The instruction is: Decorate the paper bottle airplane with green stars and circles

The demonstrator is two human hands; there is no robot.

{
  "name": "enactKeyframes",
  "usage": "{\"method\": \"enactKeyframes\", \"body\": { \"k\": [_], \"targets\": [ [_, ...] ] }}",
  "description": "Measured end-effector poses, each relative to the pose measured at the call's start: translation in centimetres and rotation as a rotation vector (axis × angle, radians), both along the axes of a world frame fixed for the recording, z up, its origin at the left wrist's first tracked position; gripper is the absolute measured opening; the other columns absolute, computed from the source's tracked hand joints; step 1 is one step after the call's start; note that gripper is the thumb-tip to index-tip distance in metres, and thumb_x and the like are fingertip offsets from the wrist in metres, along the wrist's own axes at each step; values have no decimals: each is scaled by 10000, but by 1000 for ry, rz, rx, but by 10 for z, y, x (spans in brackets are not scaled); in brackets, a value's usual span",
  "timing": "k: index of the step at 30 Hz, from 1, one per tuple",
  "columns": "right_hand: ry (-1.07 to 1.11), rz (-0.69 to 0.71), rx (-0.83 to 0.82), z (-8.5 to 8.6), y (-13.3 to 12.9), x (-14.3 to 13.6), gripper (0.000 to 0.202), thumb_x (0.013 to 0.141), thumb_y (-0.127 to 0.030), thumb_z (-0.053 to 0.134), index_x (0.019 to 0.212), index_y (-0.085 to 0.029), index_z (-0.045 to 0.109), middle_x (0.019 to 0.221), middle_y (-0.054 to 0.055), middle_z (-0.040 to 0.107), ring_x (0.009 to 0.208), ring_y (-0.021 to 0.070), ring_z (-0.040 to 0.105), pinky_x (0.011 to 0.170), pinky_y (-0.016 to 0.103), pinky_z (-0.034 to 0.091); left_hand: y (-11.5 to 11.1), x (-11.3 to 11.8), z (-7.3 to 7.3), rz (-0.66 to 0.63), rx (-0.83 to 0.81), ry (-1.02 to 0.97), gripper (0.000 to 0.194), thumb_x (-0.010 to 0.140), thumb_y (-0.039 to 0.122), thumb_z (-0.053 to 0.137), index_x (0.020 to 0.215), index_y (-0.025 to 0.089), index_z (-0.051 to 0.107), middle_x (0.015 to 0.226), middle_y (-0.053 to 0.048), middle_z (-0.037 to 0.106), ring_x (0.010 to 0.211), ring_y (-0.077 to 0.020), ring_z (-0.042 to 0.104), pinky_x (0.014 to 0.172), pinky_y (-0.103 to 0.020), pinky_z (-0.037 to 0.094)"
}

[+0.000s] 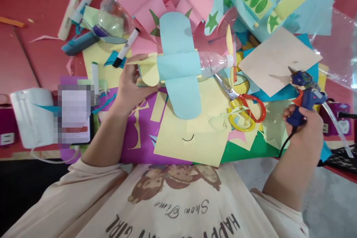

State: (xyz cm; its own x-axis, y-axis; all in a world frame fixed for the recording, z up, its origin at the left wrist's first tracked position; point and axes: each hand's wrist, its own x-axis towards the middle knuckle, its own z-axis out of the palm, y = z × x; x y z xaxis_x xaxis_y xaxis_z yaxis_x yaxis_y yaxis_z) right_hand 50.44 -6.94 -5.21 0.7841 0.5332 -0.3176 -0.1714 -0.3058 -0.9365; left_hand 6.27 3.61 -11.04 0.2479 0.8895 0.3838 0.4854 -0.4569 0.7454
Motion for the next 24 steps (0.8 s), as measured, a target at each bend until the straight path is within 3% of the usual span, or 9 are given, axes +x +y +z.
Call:
{"method": "enactKeyframes", "body": {
  "k": [3, 5, 8, 12, 15, 19, 21, 22, 24],
  "targets": [
    [249, 132, 101, 6, 1, 7, 215, 388, -152, 441, 553, -137, 579, 637, 19, 435, 530, 62, 422, 394, 157, 389, -3, 2, 4, -16, -18, -1, 661, 777, 518, 727, 1331, 331, 420, 1336, -63, 526, 1227, -264, 553, 919, -423, 560],
    [282, 163, 181, 8, 5, 7, 301, 421, -146, 422, 621, -132, 647, 675, 43, 458, 555, 69, 463, 411, 149, 409, -5, 3, 6, -18, -11, -2, 644, 779, 505, 728, 1325, 340, 429, 1325, -66, 532, 1219, -256, 561, 925, -411, 564],
    [200, 42, 204, 4, 17, 0, 415, 517, -146, 370, 721, -128, 730, 887, 137, 613, 807, 147, 644, 523, 195, 502, -5, 3, 7, -22, 15, 23, 638, 794, 493, 718, 1332, 333, 415, 1319, -61, 540, 1223, -252, 558, 932, -416, 562],
    [175, 27, 107, -11, 36, -9, 383, 625, -99, 342, 664, -115, 722, 1141, 186, 652, 1007, 187, 674, 747, 271, 543, -4, 3, 4, -41, 52, 42, 659, 791, 489, 721, 1345, 329, 402, 1323, -75, 543, 1220, -265, 561, 920, -427, 563],
    [202, 37, 81, -17, 42, -8, 338, 645, -118, 337, 634, -138, 675, 1142, 206, 662, 1036, 212, 681, 782, 328, 534, -3, 3, 2, -44, 55, 44, 685, 780, 500, 727, 1355, 327, 396, 1333, -89, 538, 1233, -276, 554, 928, -435, 555],
    [198, 139, 221, -9, 38, -7, 356, 555, -201, 348, 710, -144, 664, 1144, 237, 647, 1029, 338, 675, 684, 459, 528, -3, 3, 1, -59, 60, 40, 683, 793, 512, 710, 1364, 320, 387, 1340, -93, 532, 1231, -271, 552, 916, -420, 556],
    [171, 174, 270, -2, 32, -13, 346, 487, -199, 371, 709, -190, 637, 1149, 191, 650, 1014, 322, 671, 665, 456, 525, -3, 2, 2, -59, 65, 37, 678, 800, 525, 701, 1363, 315, 388, 1341, -90, 530, 1231, -269, 551, 927, -421, 551],
    [126, 126, 294, 1, 30, -18, 290, 461, -222, 375, 647, -208, 598, 1078, 176, 668, 936, 320, 682, 613, 458, 517, -3, 3, 3, -61, 66, 36, 675, 802, 532, 696, 1361, 312, 389, 1340, -88, 529, 1229, -267, 551, 934, -422, 548],
    [17, 174, 288, 8, 24, -33, 229, 456, -178, 445, 638, -216, 579, 1006, 123, 681, 856, 287, 689, 625, 453, 521, -4, 3, 5, -68, 64, 38, 664, 810, 541, 685, 1358, 309, 390, 1339, -86, 528, 1227, -264, 550, 943, -421, 545]
  ]
}}
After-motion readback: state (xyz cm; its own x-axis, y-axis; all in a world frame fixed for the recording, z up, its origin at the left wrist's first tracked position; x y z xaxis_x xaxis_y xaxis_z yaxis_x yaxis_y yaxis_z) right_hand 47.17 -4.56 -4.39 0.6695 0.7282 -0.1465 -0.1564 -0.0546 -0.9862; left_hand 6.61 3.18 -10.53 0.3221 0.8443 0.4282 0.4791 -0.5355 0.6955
